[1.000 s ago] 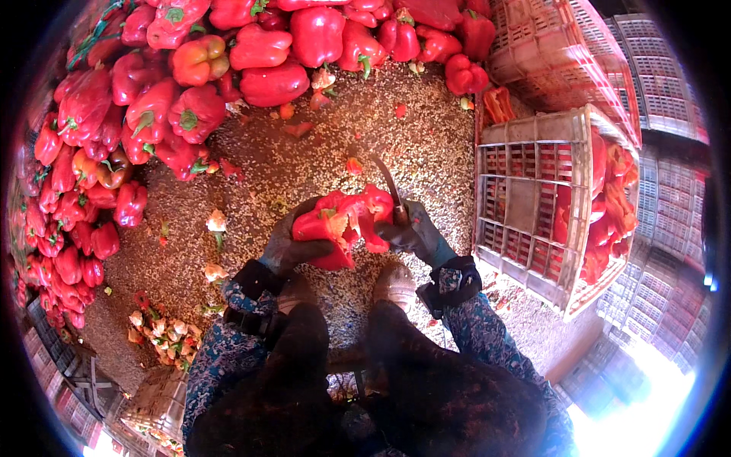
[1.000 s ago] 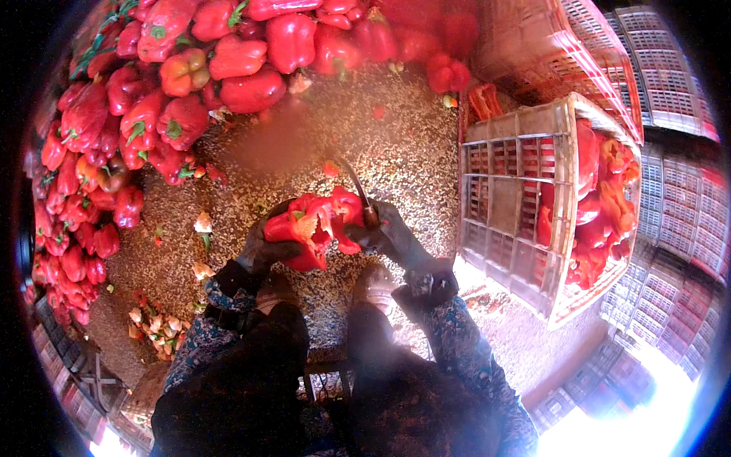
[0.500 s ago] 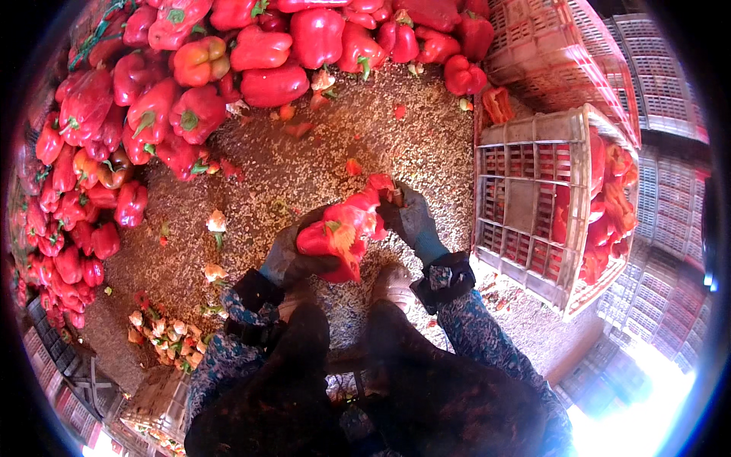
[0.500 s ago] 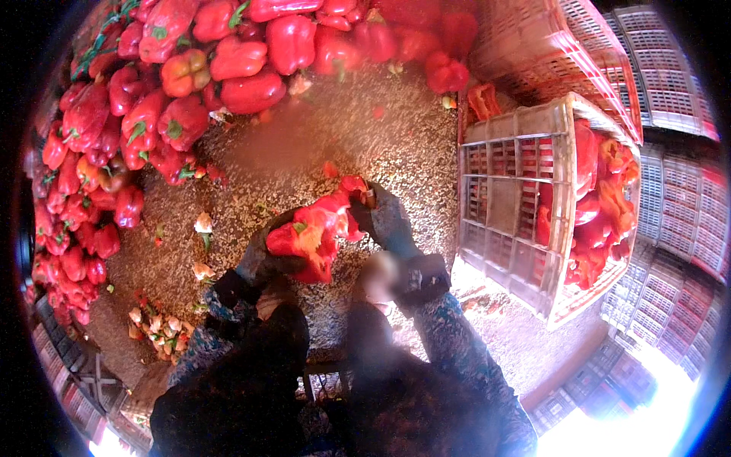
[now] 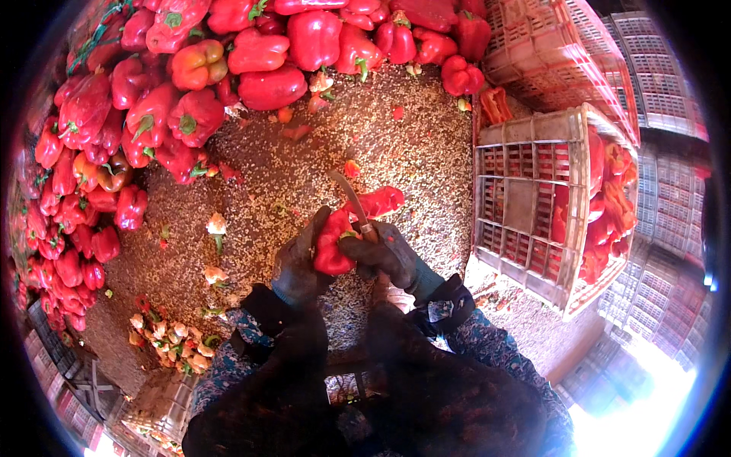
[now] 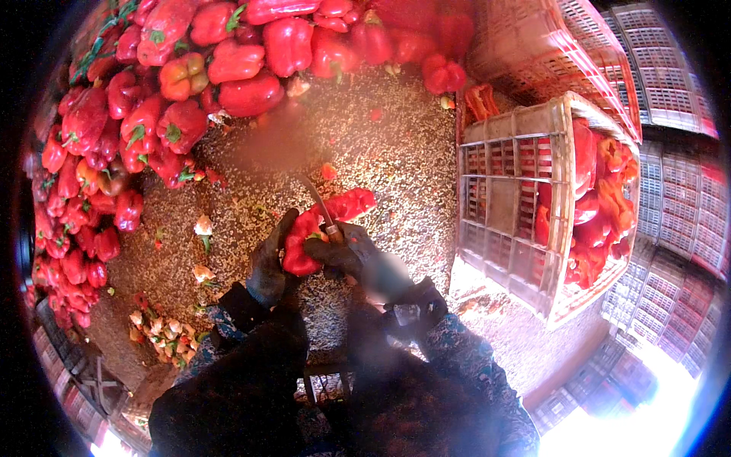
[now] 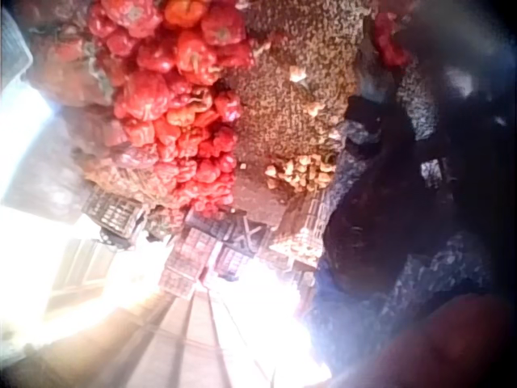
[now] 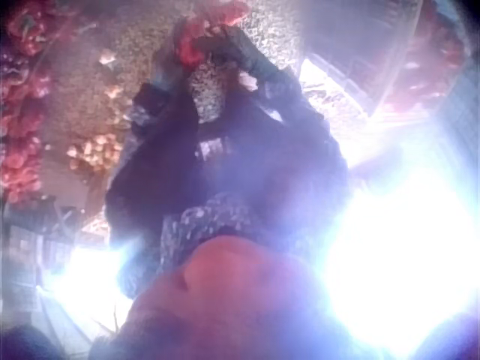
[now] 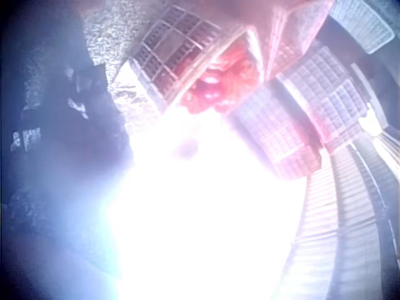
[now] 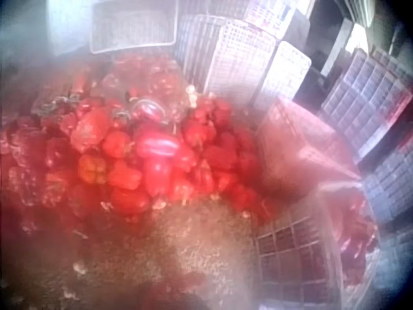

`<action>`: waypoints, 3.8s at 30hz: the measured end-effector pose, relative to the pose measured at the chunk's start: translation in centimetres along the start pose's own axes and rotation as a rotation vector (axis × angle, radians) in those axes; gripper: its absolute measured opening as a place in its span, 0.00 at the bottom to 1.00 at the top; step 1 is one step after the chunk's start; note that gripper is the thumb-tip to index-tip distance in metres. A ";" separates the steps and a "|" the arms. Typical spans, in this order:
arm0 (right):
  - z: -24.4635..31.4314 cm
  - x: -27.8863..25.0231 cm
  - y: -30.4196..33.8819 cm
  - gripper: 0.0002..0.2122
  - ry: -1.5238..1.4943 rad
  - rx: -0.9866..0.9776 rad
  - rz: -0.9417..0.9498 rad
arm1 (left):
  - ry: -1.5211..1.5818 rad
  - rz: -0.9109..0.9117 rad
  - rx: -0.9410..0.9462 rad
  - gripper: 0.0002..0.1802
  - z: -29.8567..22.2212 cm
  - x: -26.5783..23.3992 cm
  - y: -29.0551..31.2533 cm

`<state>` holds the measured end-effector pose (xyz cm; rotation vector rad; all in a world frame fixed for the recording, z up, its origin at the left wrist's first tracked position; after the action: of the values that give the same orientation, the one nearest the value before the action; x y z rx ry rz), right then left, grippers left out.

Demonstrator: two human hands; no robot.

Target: The person processes red bell peppers by using a knife to cut them open, removing the core and seeds by hand, and then placing the cleaned peppers into a crate.

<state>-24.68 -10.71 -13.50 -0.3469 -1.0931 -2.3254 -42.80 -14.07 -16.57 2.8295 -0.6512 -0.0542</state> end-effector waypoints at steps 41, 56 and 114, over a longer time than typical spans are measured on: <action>1.6 0.3 5.3 0.29 0.432 -0.011 0.098 | 1.056 -0.103 -0.033 0.43 0.0 -4.5 3.4; 2.0 1.3 -2.9 0.22 -0.117 -0.678 -0.126 | 1.237 0.183 -0.146 0.46 -0.4 -1.6 3.0; 7.2 -17.1 -5.8 0.30 1.553 -0.221 -0.563 | -1.350 -0.520 -0.207 0.23 5.1 -17.0 10.8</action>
<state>-13.92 4.14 -20.13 1.6024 -0.0922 -2.1336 -63.11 -17.21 -19.29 2.3024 -0.0230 -2.0235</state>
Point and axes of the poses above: each hand's wrist, its own y-axis away from the middle knuckle, its own x-axis out of the palm, z = x × y, the point moved 3 cm from there along -y, towards the middle knuckle, and after that the axes turned 12 degrees about z, right-handed, at the moved point
